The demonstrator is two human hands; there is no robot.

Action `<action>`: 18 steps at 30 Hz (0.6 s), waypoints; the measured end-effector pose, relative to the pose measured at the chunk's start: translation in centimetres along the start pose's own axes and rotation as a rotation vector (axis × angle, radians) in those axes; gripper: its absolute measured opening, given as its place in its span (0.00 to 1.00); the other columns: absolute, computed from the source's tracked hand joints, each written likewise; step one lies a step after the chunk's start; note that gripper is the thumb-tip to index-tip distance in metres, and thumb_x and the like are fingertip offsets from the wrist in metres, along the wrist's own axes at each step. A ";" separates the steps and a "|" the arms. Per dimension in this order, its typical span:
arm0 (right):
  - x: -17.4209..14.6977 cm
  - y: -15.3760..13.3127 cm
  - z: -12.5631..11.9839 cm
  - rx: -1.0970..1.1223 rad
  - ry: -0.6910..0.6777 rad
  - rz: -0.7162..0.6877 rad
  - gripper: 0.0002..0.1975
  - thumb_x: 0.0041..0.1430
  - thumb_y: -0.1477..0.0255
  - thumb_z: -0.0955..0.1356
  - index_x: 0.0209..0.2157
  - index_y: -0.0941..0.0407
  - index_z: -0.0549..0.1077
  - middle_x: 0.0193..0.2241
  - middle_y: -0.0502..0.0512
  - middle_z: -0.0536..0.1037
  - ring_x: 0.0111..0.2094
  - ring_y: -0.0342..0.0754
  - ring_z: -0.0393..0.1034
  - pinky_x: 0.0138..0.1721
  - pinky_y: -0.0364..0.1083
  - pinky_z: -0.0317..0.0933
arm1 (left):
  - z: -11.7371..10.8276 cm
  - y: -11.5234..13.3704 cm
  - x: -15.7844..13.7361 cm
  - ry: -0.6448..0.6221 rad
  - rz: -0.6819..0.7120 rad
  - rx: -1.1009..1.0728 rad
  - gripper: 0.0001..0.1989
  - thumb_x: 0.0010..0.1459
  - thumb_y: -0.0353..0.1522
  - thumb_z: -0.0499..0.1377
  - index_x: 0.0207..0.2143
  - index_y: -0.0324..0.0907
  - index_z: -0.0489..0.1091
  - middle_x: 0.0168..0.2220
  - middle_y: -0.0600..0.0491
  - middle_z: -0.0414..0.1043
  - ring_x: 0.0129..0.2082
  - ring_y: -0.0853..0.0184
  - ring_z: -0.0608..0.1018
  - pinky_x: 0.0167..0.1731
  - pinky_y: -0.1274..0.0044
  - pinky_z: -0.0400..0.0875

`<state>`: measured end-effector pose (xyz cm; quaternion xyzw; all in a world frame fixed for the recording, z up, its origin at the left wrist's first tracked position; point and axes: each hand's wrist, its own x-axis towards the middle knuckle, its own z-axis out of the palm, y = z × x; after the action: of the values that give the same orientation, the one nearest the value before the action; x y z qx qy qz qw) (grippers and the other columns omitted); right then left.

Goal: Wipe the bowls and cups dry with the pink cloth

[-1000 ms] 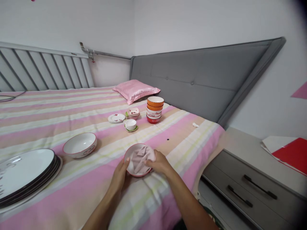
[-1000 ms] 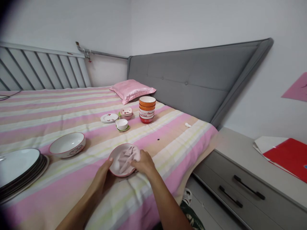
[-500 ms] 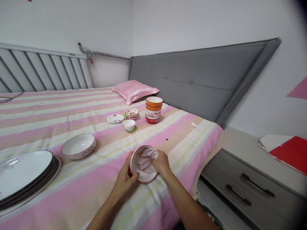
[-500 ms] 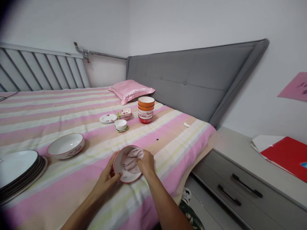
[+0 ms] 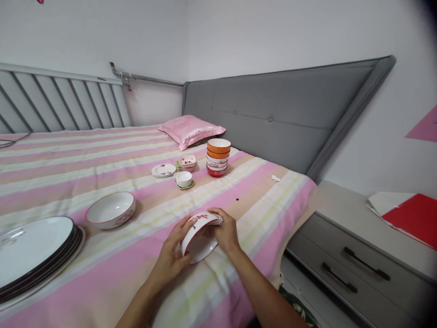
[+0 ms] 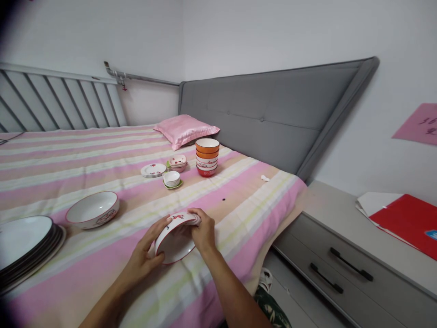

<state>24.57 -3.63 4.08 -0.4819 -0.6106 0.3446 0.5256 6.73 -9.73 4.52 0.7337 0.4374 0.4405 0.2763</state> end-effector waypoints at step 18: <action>-0.2 0.3 0.1 -0.492 -0.064 0.135 0.12 0.46 0.69 0.69 0.36 0.57 0.75 0.36 0.62 0.78 0.43 0.59 0.70 0.44 0.51 0.60 | 2.3 -1.7 -0.2 0.306 -0.501 -0.491 0.28 0.45 0.35 0.59 0.50 0.35 0.67 0.42 0.44 0.76 0.43 0.52 0.76 0.38 0.68 0.71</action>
<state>24.49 -3.78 3.73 -0.6237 -0.6588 0.2351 0.3489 8.06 -9.20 2.00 0.4419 0.5208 0.5553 0.4745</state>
